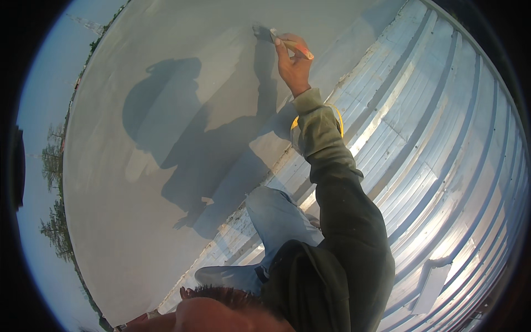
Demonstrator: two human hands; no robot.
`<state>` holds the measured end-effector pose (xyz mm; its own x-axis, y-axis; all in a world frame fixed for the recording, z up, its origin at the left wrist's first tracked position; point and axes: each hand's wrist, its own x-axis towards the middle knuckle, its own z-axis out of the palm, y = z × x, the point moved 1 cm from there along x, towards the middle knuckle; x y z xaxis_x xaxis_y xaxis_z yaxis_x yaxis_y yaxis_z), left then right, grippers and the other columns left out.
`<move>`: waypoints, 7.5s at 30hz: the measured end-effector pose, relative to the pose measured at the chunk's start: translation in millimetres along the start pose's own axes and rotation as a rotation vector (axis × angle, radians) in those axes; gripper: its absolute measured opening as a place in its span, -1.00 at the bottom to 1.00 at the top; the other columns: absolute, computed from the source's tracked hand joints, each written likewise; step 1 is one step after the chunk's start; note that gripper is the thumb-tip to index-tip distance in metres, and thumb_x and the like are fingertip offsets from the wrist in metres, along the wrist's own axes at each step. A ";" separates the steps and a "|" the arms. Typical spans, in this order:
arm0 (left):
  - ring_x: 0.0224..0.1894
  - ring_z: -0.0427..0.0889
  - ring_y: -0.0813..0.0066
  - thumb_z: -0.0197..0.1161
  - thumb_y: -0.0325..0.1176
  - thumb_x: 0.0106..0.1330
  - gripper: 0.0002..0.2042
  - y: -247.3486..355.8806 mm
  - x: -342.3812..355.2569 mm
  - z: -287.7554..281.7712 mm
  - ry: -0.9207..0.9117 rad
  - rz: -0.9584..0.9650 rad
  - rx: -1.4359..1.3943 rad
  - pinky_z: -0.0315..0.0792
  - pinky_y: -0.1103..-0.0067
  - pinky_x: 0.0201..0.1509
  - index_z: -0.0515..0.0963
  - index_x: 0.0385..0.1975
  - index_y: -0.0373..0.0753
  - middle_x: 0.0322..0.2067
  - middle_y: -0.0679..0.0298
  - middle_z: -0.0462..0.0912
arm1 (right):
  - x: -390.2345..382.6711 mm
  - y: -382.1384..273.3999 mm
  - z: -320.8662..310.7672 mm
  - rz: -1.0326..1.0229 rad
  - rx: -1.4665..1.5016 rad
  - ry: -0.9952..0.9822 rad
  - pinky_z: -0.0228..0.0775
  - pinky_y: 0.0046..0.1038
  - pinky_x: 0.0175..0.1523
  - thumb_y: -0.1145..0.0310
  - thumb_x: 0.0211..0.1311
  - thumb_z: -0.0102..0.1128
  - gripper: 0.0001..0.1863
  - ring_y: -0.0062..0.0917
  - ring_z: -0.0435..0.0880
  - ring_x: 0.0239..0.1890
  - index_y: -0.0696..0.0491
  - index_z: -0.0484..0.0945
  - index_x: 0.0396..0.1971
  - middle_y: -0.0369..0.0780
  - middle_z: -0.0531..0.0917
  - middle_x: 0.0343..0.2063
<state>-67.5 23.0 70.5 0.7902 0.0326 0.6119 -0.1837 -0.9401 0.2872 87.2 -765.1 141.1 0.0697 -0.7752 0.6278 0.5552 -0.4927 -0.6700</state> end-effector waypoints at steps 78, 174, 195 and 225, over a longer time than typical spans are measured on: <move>0.10 0.44 -0.04 -0.07 -0.17 0.40 -0.57 -2.2 -11.4 30.3 0.007 -0.165 -0.135 0.31 0.24 0.16 0.44 -0.01 -0.46 0.05 -0.14 0.44 | -297.0 -134.5 139.0 -0.084 -0.195 -0.473 0.46 -0.35 -0.11 0.63 -0.09 0.32 -0.68 -0.25 0.54 -0.12 -0.01 0.60 -0.28 -0.11 0.48 -0.15; 0.10 0.43 0.03 -0.12 -0.03 0.45 -0.51 -7.5 -10.7 27.7 -0.140 -0.066 0.001 0.31 0.23 0.17 0.45 0.01 -0.38 0.04 -0.06 0.44 | -135.9 31.2 -21.3 -0.009 -0.277 -0.113 0.45 -0.50 -0.10 0.59 0.05 0.28 -0.85 -0.39 0.62 -0.21 0.08 0.61 -0.34 -0.14 0.59 -0.21; 0.11 0.43 0.03 -0.15 -0.02 0.44 -0.48 27.0 1.8 43.3 -0.203 -0.036 -0.021 0.34 0.23 0.16 0.44 0.04 -0.40 0.09 -0.05 0.40 | -216.1 -53.8 -10.2 0.203 0.020 -0.430 0.45 -0.51 -0.15 0.58 0.02 0.32 -0.85 -0.46 0.63 -0.28 0.08 0.61 -0.36 -0.15 0.61 -0.25; 0.10 0.44 0.03 -0.15 -0.04 0.43 -0.46 43.7 2.1 63.5 -0.188 -0.179 -0.157 0.38 0.26 0.14 0.43 0.04 -0.47 0.10 -0.08 0.39 | -195.2 65.2 -164.7 0.525 -1.060 -0.424 0.45 -0.15 -0.14 0.17 0.15 0.15 -0.71 -0.03 0.63 -0.30 0.11 0.57 -0.35 0.00 0.65 -0.46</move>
<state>-36.8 -39.6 37.5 0.9098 0.1164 0.3984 -0.1078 -0.8606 0.4977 -26.6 -711.1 -90.4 0.4502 -0.8826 0.1354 -0.5441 -0.3914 -0.7422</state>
